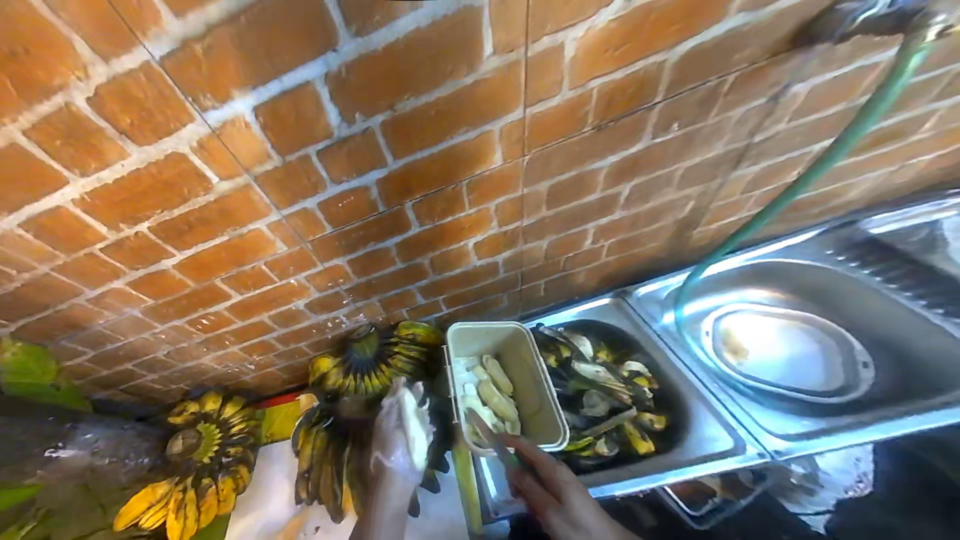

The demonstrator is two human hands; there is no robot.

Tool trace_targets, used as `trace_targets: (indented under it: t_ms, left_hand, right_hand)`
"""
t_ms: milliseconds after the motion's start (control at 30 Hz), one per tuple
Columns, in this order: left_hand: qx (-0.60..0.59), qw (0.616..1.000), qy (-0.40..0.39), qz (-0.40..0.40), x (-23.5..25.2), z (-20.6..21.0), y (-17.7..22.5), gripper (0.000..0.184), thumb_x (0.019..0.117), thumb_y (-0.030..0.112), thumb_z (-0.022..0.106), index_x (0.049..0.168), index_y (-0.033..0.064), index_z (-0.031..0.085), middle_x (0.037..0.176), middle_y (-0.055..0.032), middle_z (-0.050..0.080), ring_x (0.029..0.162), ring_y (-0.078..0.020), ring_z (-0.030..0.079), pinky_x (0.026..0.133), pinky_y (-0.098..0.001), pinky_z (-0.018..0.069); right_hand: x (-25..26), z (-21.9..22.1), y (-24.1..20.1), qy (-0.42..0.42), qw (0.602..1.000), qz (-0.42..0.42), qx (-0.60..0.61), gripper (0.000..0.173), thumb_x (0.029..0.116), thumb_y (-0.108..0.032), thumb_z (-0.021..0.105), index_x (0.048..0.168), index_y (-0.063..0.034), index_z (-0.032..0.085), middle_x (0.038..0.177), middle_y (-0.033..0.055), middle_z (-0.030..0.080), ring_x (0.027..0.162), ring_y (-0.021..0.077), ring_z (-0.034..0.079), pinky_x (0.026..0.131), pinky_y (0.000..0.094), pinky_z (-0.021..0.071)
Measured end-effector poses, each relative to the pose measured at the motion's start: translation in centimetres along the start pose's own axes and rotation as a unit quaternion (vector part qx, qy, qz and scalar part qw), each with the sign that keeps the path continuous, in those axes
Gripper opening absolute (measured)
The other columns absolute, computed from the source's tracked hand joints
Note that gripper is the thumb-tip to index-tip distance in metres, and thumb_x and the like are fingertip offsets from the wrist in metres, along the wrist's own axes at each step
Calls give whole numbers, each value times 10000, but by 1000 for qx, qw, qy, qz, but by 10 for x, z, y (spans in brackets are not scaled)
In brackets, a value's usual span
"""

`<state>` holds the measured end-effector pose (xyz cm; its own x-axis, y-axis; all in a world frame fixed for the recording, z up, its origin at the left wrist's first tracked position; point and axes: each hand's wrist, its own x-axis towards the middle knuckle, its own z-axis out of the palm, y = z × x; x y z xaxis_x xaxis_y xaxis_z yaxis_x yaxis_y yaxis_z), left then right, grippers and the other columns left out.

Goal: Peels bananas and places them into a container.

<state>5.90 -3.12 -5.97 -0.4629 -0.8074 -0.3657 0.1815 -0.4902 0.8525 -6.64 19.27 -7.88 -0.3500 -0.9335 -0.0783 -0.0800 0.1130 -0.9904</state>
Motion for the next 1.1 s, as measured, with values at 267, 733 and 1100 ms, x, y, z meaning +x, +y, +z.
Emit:
trace_targets:
  t_ms: [267,733,1100]
  left_hand:
    - [-63,996,61,-3,10,129,0,302,1098,369,398,1117,120,568,793,-53,609,643,-150,612,564,-331,550]
    - [-79,990,114,-20,-9,165,2,295,1092,320,391,1030,90,565,762,-72,587,631,-173,595,554,-351,534]
    - [-123,987,95,-48,-19,154,13,328,1086,328,382,946,92,561,675,-71,574,538,-171,586,473,-326,522]
  right_hand:
    - [26,-12,-15,56,987,-146,36,466,1124,-413,328,1209,-100,662,731,8,546,575,114,500,539,321,471]
    - [35,-24,-2,76,982,-172,13,499,1107,-499,338,926,-109,591,639,-6,479,532,117,499,496,328,458]
    - [46,-15,-2,73,979,-192,-18,511,1105,-514,333,896,-119,580,616,-14,459,512,102,486,485,315,444]
